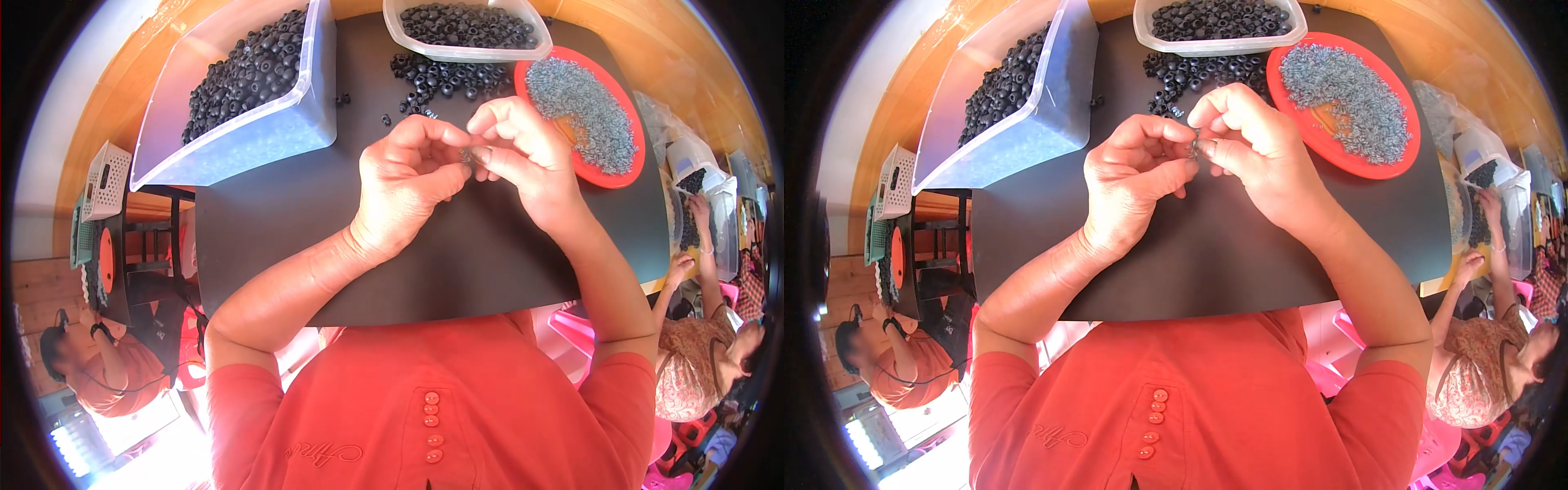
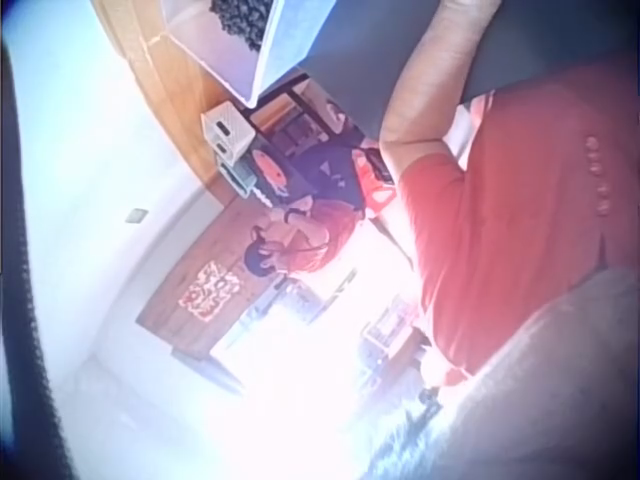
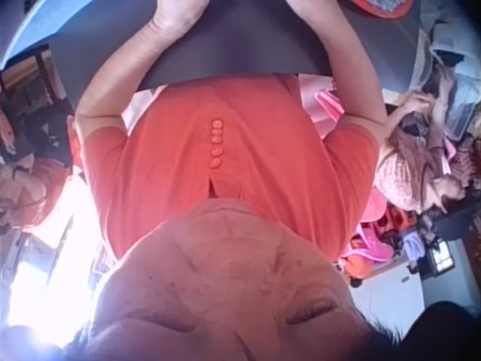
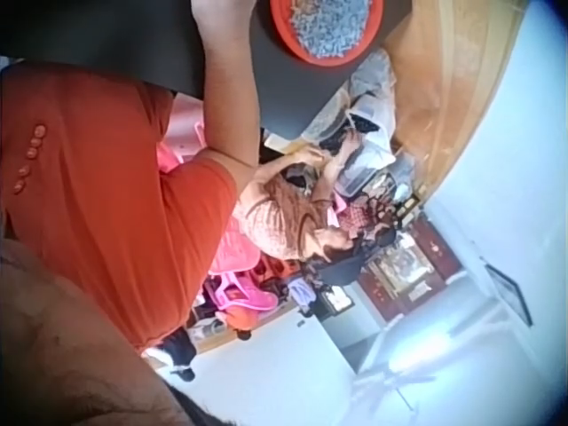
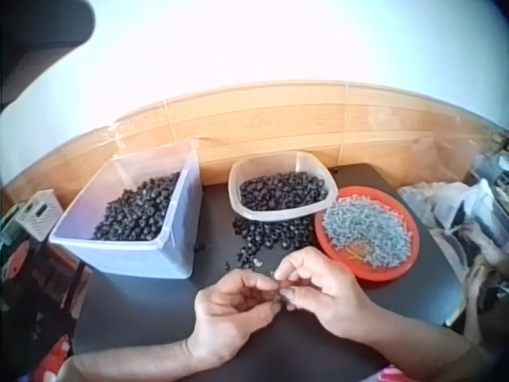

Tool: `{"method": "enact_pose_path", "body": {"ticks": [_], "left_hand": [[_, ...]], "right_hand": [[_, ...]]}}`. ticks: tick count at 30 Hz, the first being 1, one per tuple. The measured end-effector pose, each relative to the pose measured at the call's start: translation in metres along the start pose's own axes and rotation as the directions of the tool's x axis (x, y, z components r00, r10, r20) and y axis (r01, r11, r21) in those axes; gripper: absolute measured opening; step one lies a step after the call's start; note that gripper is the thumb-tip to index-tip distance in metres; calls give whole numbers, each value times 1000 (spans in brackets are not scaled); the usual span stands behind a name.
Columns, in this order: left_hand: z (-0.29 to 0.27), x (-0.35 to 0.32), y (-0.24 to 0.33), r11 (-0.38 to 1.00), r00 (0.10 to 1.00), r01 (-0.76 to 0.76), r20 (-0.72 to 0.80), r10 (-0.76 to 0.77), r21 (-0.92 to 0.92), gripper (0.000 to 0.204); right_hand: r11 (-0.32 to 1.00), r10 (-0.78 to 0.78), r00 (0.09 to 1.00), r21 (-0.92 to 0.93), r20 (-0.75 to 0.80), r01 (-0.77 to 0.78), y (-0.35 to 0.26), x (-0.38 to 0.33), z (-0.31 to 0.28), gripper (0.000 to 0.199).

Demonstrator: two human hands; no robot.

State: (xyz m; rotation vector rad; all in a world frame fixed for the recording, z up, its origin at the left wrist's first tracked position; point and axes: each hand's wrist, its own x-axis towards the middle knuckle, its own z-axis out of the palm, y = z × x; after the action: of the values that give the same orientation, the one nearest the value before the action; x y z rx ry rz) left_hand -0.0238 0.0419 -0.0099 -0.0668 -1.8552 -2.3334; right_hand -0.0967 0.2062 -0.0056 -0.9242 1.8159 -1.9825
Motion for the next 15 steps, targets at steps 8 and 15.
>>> {"method": "enact_pose_path", "body": {"ticks": [8, 15], "left_hand": [[-7, 8, -3, 972, 979, 205, 42, -201, -119, 24], [-10, 11, 6, 869, 912, 410, 109, -395, -277, 24]], "right_hand": [[996, 66, 997, 57, 28, -68, -7, 3, -6, 13], [996, -60, 998, -68, 25, 61, 1, 3, -8, 10]]}}
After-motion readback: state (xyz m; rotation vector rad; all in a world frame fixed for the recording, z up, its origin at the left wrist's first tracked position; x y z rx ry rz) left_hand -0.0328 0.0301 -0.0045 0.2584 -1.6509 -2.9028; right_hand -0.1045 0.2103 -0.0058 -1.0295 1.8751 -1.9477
